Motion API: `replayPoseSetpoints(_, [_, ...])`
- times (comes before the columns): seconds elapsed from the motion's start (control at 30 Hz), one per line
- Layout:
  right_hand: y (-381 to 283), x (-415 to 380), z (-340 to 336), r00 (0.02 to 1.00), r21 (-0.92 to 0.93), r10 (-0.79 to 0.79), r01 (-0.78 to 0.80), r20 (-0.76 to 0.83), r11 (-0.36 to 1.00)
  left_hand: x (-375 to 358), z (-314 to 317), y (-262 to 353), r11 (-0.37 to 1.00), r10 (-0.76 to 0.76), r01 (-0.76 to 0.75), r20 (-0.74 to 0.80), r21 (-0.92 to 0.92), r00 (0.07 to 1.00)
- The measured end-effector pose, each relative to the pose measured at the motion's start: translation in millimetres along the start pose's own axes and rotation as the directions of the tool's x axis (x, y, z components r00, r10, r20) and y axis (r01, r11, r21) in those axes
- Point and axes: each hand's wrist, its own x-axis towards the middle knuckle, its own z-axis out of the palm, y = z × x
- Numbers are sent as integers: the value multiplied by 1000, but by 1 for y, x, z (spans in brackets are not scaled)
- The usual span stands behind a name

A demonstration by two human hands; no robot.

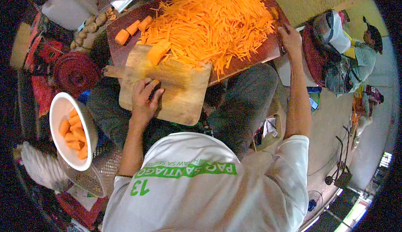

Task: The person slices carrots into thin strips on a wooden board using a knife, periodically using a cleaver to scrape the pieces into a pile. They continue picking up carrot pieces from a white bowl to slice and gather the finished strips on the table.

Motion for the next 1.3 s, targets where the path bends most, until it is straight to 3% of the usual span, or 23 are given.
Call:
replayPoseSetpoints(0.03, [8,7,7,994,-176,-104,95,-39,980,1,-1,0,1000,-1,1,10,3,1000])
replayPoseSetpoints(0.23, [16,6,17,975,-96,-197,187,-107,978,2,-3,-1,1000,9,-8,17,-10,1000])
replayPoseSetpoints(0.33, [5,-7,13,985,-277,-172,159,-22,948,1,-2,0,1000,9,-9,3,-5,1000])
replayPoseSetpoints(0.43, [-9,-19,14,977,-119,-203,194,-68,974,2,-3,1,1000,12,-12,-1,0,1000])
replayPoseSetpoints(0.53, [-26,-37,12,969,-234,-245,241,12,942,3,-5,0,1000,26,-26,8,-4,1000])
replayPoseSetpoints(0.63, [-43,-50,10,959,-234,-261,231,-109,944,1,-2,-1,999,33,-33,-8,15,999])
replayPoseSetpoints(0.73, [-67,-73,4,998,202,39,-27,-53,979,3,-4,2,1000,23,-23,14,3,1000])
replayPoseSetpoints(0.87, [-83,-102,4,987,591,129,-50,-93,805,2,-3,3,1000,12,-12,18,9,1000])
replayPoseSetpoints(1.03, [-108,-156,1,988,790,152,-96,3,605,2,-5,3,998,-57,57,77,-2,995])
replayPoseSetpoints(1.1, [-134,-190,12,969,868,232,-183,81,462,3,-5,5,998,-58,58,47,0,997])
replayPoseSetpoints(1.17, [-149,-217,28,945,839,207,-322,254,440,4,-2,8,993,-106,108,33,-52,994])
replayPoseSetpoints(1.23, [-151,-238,50,907,743,81,-388,413,546,6,0,11,967,-197,202,45,-154,979])
replayPoseSetpoints(1.3, [-166,-253,68,844,702,5,-449,536,553,6,2,7,981,-150,151,19,-124,989])
